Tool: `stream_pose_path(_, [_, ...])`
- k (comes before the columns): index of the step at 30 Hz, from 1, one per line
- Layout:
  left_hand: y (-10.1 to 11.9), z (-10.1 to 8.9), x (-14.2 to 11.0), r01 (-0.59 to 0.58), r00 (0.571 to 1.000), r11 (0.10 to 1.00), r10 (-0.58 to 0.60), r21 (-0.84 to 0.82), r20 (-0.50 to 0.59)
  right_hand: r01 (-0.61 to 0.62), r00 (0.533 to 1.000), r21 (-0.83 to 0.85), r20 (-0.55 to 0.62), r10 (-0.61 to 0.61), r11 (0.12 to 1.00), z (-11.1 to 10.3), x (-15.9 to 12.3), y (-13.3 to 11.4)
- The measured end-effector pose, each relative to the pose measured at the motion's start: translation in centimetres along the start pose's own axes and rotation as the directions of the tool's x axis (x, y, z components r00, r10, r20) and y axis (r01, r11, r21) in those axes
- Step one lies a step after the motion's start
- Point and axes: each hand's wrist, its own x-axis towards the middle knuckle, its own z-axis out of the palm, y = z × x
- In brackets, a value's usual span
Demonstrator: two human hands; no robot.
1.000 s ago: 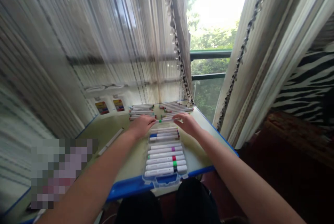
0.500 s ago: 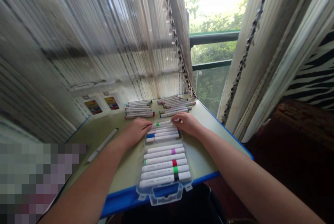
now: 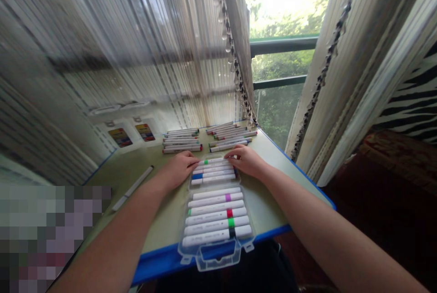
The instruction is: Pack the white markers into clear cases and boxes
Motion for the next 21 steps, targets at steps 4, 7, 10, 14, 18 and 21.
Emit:
stream_pose_path(4, [0.23, -0.23, 0.05, 0.024, 0.999, 1.0, -0.023, 0.005, -0.034, 0.009, 1.0, -0.011, -0.007, -0.009, 1.0, 0.02, 0.08, 0.1])
stream_pose_path(7, [0.41, -0.31, 0.11, 0.009, 1.0, 0.999, -0.008, 0.034, -0.027, 0.002, 1.0, -0.01, -0.009, -0.002, 1.0, -0.1, 0.08, 0.14])
stream_pose_path(10, [0.56, -0.29, 0.16, 0.009, 0.999, 0.999, -0.008, 0.038, -0.04, -0.041, 0.999, 0.01, -0.01, 0.041, 0.999, -0.27, 0.11, 0.09])
stream_pose_path(14, [0.65, -0.27, 0.25, 0.022, 0.999, 1.0, -0.022, -0.013, -0.043, -0.14, 0.99, 0.05, -0.009, 0.141, 0.989, -0.47, 0.27, -0.13])
stream_pose_path(18, [0.6, -0.3, 0.46, 0.052, 0.997, 0.996, -0.056, -0.075, -0.047, -0.272, 0.962, 0.175, 0.053, 0.267, 0.946, -0.68, 0.42, -0.44])
stream_pose_path(21, [0.58, -0.31, 0.59, 0.058, 0.997, 0.993, -0.064, -0.099, -0.052, -0.367, 0.93, 0.26, 0.102, 0.352, 0.893, -0.75, 0.51, -0.68])
